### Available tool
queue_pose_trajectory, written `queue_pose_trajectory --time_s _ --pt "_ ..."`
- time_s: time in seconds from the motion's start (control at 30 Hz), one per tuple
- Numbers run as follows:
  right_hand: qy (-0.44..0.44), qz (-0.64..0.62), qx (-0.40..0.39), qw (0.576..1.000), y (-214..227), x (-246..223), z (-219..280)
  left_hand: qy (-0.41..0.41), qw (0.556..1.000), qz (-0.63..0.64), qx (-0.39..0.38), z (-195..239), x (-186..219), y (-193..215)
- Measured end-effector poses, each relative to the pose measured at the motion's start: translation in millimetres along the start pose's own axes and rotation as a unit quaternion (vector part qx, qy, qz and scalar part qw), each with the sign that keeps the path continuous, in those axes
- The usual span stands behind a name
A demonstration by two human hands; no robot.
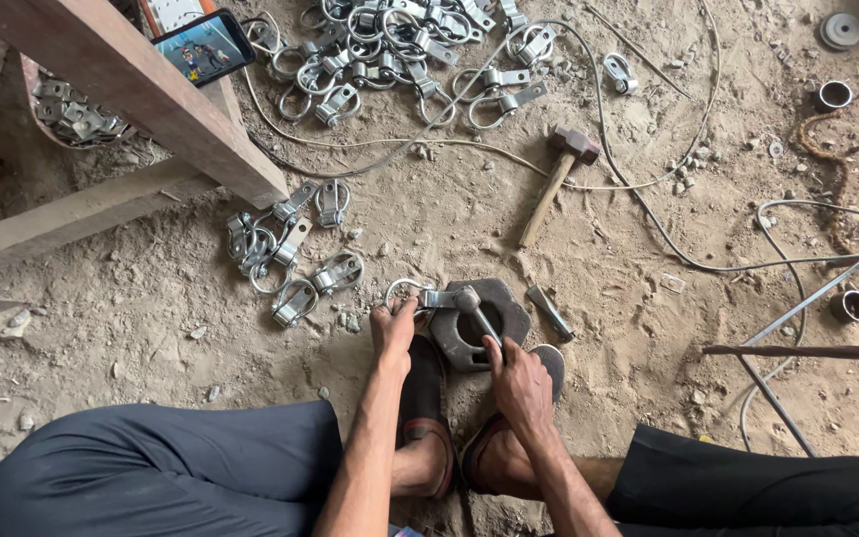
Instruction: The person uses a hammer to shape metal components against a heavy metal base, then picks up a metal ring and uses the hammer to secure a pin into a metal clamp assembly.
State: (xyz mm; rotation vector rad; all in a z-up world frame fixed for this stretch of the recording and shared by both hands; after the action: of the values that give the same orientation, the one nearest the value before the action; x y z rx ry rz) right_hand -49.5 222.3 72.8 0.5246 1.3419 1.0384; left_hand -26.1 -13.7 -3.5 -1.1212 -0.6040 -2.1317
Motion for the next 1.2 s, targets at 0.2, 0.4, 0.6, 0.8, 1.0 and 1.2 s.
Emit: queue_pose_trajectory --time_s 0.2,0.4,0.6,0.8,1.0,1.2 --pt "-0.021 0.005 -0.01 1.0 4 -4 0 0.015 1.0 -0.006 0.012 -2 -2 0" --pt "-0.034 0.002 -0.017 0.999 11 -10 0 0.025 0.999 -0.02 0.009 -3 -2 0" --pt "-0.066 -0.01 -0.065 0.996 7 -5 0 0.029 0.998 -0.038 0.039 4 12 2" --pt "0.035 0.028 0.039 0.998 8 -8 0 -0.031 0.997 -0.047 0.045 19 49 -1" --pt "0.072 -0.064 -0.022 0.995 5 -16 1 0.014 0.997 -0.07 0.006 22 53 -2" --pt "0.117 -0.105 0.001 0.988 26 -33 6 -0.041 0.994 -0.1 0.001 14 43 -5"
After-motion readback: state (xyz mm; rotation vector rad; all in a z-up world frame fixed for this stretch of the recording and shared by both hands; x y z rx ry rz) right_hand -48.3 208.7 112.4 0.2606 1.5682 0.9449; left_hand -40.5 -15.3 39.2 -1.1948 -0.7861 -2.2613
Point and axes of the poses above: each hand's wrist, its own z-axis away from the middle knuckle, its own y-axis out of the back of the hand, x = y × z, the point moved 4 cm from there along -z, towards the middle knuckle, and after that the axes turned 2 degrees about -x, right-handed, at the moved point
